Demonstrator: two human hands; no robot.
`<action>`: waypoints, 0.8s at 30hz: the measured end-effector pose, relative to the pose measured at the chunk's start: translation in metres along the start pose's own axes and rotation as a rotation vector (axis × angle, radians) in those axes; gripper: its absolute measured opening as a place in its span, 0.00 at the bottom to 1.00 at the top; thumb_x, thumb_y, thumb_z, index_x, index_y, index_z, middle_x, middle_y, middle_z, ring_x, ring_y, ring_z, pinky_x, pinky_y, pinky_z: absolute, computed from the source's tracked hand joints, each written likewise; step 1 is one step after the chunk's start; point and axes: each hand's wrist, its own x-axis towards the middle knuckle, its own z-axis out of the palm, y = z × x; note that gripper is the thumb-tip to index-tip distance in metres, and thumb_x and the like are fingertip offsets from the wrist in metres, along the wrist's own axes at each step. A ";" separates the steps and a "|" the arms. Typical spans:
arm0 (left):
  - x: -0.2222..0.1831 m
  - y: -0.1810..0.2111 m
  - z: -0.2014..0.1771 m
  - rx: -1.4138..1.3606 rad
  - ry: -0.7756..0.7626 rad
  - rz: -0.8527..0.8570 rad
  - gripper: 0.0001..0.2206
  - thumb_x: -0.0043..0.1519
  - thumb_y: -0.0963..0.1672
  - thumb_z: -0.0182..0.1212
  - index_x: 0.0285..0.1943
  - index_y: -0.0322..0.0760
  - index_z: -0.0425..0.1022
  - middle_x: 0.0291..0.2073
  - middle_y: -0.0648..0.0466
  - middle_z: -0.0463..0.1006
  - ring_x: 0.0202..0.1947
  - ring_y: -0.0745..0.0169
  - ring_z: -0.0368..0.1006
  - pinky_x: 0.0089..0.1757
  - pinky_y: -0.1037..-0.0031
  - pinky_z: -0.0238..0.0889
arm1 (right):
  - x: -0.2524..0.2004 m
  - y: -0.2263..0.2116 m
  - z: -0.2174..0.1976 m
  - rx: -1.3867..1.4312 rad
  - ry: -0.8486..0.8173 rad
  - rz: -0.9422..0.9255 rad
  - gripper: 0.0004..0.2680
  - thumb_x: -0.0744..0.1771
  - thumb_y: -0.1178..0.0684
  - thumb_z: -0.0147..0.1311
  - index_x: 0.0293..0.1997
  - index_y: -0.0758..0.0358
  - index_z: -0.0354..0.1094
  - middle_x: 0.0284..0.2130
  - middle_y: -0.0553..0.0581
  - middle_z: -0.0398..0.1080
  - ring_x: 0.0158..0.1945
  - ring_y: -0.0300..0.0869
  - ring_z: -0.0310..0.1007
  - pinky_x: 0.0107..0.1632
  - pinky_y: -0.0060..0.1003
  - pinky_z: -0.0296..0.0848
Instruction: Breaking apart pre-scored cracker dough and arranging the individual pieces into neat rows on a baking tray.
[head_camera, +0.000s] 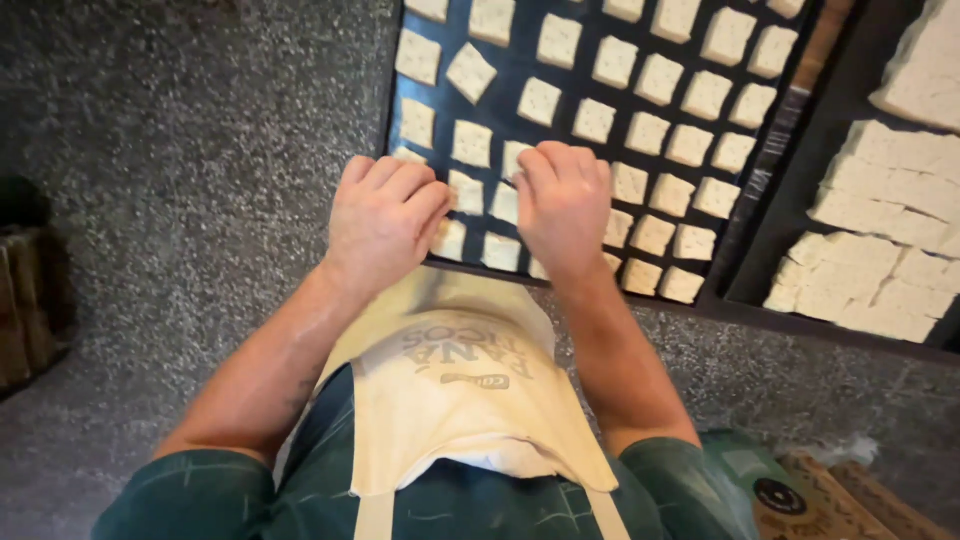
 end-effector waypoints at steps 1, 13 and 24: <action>0.003 -0.009 -0.002 -0.002 0.004 0.008 0.05 0.63 0.46 0.63 0.37 0.44 0.76 0.35 0.58 0.73 0.39 0.57 0.71 0.40 0.68 0.59 | 0.001 0.004 0.004 -0.007 0.005 0.003 0.06 0.67 0.50 0.60 0.43 0.56 0.73 0.38 0.54 0.69 0.42 0.50 0.69 0.42 0.42 0.64; 0.077 -0.068 0.051 0.037 -0.061 0.558 0.06 0.55 0.41 0.66 0.34 0.52 0.79 0.31 0.62 0.74 0.35 0.57 0.69 0.41 0.63 0.62 | 0.027 -0.044 0.003 -0.184 -0.073 0.371 0.04 0.70 0.55 0.57 0.46 0.61 0.73 0.44 0.57 0.71 0.41 0.53 0.67 0.44 0.48 0.63; 0.115 -0.108 0.056 0.220 0.012 0.569 0.07 0.52 0.44 0.72 0.31 0.56 0.78 0.27 0.65 0.73 0.37 0.61 0.65 0.44 0.65 0.57 | 0.025 -0.081 -0.012 -0.132 -0.027 0.341 0.06 0.67 0.52 0.66 0.36 0.60 0.73 0.36 0.53 0.75 0.41 0.44 0.71 0.45 0.39 0.63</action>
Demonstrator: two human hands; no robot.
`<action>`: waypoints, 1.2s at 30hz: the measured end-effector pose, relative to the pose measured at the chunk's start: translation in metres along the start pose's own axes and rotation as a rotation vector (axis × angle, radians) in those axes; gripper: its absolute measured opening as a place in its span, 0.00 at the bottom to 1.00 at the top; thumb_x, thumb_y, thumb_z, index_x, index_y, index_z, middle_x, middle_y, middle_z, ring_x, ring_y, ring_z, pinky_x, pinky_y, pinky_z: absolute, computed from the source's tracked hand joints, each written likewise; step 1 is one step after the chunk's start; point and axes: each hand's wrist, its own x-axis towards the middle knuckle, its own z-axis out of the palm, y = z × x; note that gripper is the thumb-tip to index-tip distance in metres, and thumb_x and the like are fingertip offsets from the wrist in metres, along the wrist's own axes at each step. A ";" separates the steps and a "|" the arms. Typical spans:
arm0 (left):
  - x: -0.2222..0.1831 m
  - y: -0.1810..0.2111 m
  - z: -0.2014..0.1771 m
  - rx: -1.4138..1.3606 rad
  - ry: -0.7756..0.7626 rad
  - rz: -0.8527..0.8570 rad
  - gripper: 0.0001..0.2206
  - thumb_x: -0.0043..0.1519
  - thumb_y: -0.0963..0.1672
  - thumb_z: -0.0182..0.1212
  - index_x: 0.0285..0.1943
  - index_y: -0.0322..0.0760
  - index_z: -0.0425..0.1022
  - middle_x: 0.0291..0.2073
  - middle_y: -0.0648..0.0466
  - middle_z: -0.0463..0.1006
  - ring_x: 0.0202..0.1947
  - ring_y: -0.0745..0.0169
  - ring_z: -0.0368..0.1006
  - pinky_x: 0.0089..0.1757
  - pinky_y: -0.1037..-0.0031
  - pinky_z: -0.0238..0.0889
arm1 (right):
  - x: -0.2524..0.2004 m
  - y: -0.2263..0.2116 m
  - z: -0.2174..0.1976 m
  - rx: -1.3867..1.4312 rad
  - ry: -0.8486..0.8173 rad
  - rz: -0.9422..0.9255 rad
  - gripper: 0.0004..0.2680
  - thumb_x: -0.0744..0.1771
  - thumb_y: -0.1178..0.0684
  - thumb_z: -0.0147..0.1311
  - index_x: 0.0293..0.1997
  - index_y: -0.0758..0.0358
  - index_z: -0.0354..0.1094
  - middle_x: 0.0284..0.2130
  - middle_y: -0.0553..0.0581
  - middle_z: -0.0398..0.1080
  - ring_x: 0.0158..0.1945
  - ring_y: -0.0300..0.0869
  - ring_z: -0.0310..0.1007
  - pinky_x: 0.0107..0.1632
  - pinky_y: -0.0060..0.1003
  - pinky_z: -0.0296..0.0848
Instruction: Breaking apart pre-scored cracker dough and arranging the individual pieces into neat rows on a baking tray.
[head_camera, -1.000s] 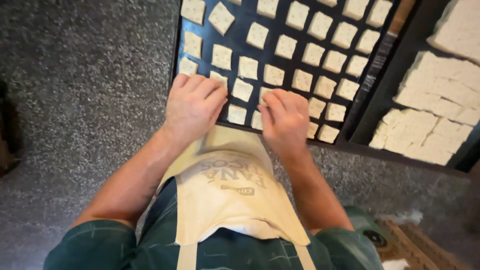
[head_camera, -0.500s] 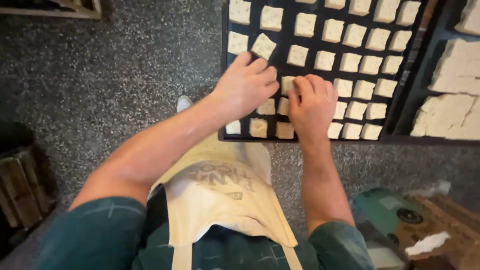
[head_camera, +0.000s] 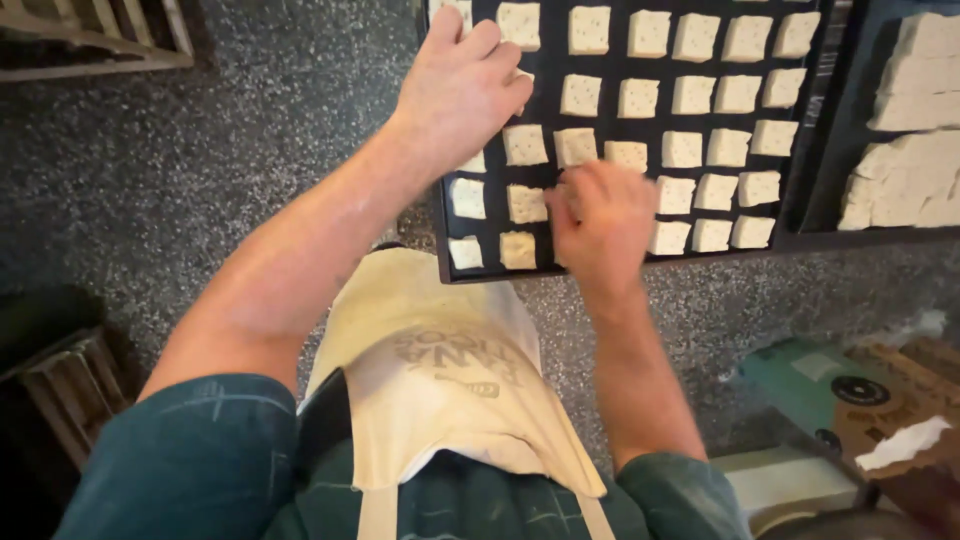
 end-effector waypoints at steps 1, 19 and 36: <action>0.001 0.002 0.002 0.006 0.001 0.006 0.07 0.52 0.44 0.72 0.31 0.56 0.78 0.27 0.65 0.73 0.37 0.61 0.65 0.44 0.65 0.57 | -0.008 -0.002 0.005 0.002 0.008 0.002 0.06 0.67 0.52 0.66 0.36 0.60 0.73 0.36 0.53 0.75 0.41 0.44 0.71 0.45 0.39 0.63; -0.129 -0.124 -0.020 -0.468 -0.170 -0.362 0.19 0.64 0.48 0.71 0.61 0.38 0.80 0.50 0.48 0.80 0.50 0.49 0.74 0.48 0.60 0.59 | -0.122 -0.015 0.025 0.195 0.384 0.806 0.10 0.64 0.58 0.70 0.47 0.58 0.75 0.39 0.56 0.73 0.41 0.49 0.74 0.46 0.40 0.72; 0.167 -0.365 0.154 -0.600 -0.079 -0.243 0.22 0.65 0.49 0.63 0.63 0.30 0.71 0.59 0.40 0.75 0.57 0.35 0.69 0.51 0.47 0.62 | -0.007 -0.082 0.051 0.458 0.975 1.884 0.11 0.71 0.50 0.53 0.52 0.68 0.74 0.44 0.56 0.77 0.44 0.38 0.74 0.48 0.34 0.73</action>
